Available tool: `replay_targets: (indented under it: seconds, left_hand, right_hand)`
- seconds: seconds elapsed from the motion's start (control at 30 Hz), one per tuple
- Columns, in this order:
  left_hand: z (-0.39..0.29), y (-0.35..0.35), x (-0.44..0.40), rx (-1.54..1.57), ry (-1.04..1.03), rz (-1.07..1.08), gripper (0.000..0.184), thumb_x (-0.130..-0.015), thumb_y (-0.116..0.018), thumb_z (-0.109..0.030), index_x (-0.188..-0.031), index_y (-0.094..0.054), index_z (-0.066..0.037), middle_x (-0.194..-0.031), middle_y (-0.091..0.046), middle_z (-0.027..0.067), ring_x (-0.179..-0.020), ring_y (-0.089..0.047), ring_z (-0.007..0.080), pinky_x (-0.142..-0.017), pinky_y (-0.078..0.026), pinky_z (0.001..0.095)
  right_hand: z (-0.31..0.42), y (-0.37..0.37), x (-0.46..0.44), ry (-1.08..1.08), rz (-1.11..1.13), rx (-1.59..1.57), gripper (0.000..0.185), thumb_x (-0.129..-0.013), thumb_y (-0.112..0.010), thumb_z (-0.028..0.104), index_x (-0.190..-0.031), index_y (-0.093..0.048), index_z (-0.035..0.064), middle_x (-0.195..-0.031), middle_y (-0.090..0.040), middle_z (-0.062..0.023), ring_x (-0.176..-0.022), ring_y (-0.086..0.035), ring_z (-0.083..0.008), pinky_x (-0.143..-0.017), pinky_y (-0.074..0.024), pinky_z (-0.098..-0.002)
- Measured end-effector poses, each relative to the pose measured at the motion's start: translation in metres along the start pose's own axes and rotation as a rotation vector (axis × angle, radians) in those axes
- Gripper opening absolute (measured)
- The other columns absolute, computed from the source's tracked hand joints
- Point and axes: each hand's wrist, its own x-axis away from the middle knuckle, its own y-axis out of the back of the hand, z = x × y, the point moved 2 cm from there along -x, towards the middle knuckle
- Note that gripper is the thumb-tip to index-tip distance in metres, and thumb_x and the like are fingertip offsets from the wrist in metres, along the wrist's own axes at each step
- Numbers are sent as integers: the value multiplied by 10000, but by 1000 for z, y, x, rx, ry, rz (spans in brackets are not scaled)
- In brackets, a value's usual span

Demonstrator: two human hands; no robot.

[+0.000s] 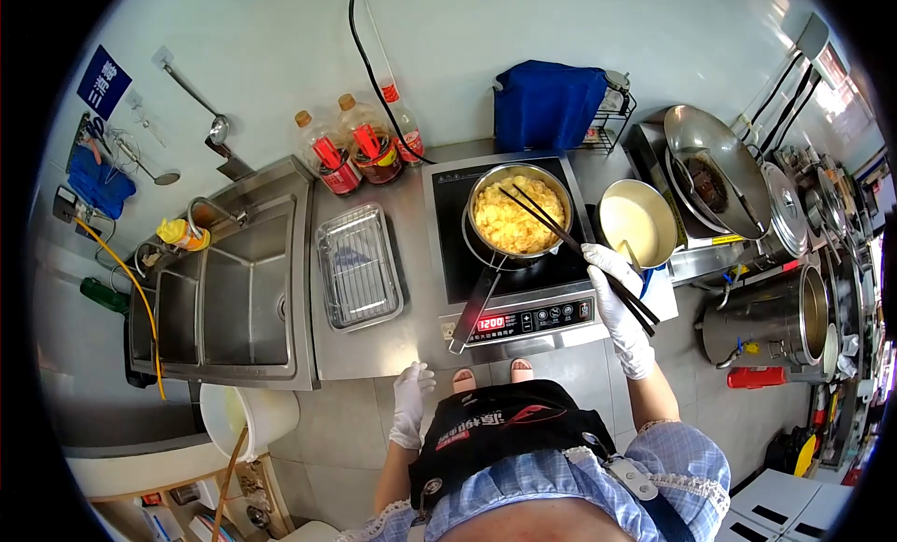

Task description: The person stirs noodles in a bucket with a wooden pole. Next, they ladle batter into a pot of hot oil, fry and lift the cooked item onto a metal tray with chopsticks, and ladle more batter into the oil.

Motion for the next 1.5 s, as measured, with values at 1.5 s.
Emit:
replay_targets:
  seconds: [1.5]
  left_hand:
    - [-106, -108, 4, -269, -423, 437, 266, -924, -496, -242, -1084, -549, -35, -826, -598, 11, -683, -557, 69, -571, -450, 183]
  right_hand:
    - [31, 17, -21, -106, -64, 73, 133, -782, -601, 9, -904, -639, -26, -929, -645, -125, -902, -602, -217, -858, -447, -316]
